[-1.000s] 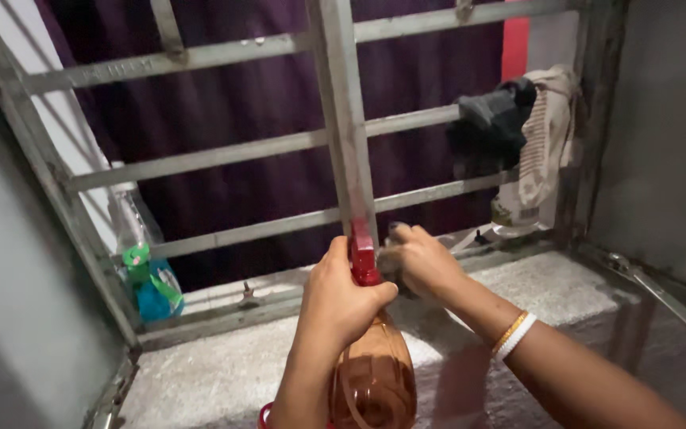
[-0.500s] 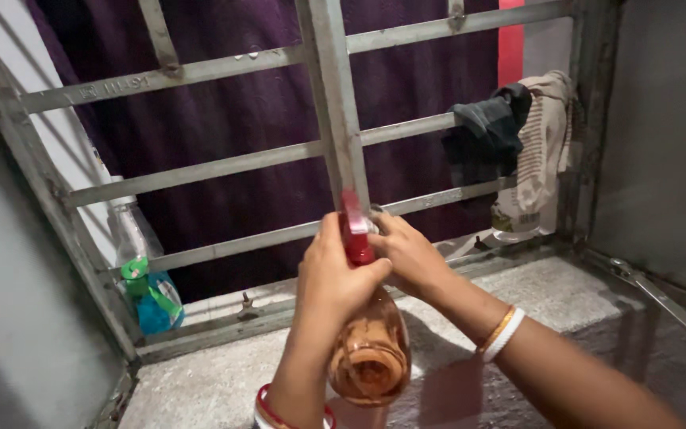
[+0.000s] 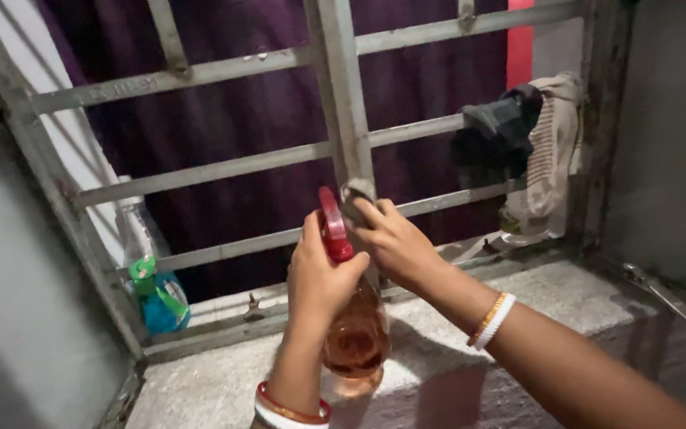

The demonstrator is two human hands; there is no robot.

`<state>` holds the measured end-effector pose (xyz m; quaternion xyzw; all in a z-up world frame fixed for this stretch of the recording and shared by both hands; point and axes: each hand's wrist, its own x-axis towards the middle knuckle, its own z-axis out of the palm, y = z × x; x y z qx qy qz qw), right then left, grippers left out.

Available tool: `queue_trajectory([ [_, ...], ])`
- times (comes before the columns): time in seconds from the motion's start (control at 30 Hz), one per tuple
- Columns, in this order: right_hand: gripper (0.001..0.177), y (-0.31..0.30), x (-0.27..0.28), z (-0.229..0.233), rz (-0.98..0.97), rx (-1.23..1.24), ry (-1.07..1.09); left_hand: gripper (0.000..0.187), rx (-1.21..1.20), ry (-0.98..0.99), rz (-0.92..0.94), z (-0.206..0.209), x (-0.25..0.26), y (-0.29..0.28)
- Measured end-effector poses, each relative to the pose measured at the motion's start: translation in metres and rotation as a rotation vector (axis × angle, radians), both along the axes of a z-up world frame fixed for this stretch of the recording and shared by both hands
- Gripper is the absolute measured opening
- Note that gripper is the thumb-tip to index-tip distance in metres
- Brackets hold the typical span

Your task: The person sprays a cleaning solution from a red spray bottle onto a metal window frame and wipes it with a cloth. The person repeatedly sprays and wipes different sections of the frame, including the hinges and lower sill, while holding the bottle in one hand and the cloth in the other.

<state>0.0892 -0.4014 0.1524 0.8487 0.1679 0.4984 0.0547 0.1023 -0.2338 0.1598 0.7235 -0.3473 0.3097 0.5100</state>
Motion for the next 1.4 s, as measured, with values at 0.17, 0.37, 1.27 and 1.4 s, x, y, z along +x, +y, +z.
queue_trajectory([
  [0.17, 0.030, -0.005, -0.001, 0.020, -0.030, -0.172, -0.074, 0.077, 0.063, 0.088, 0.072, -0.002, 0.009, 0.003],
  [0.37, 0.044, 0.000, 0.006, 0.077, -0.124, -0.253, -0.263, 0.074, 0.025, 0.044, -0.018, -0.014, 0.023, -0.004],
  [1.27, 0.035, -0.006, 0.002, 0.068, 0.115, -0.046, -0.139, 0.069, -0.044, 0.150, 0.008, -0.027, 0.028, -0.005],
  [1.4, 0.059, -0.010, 0.003, 0.067, 0.207, 0.243, -0.223, 0.067, -0.037, 0.138, 0.021, -0.026, 0.025, -0.007],
])
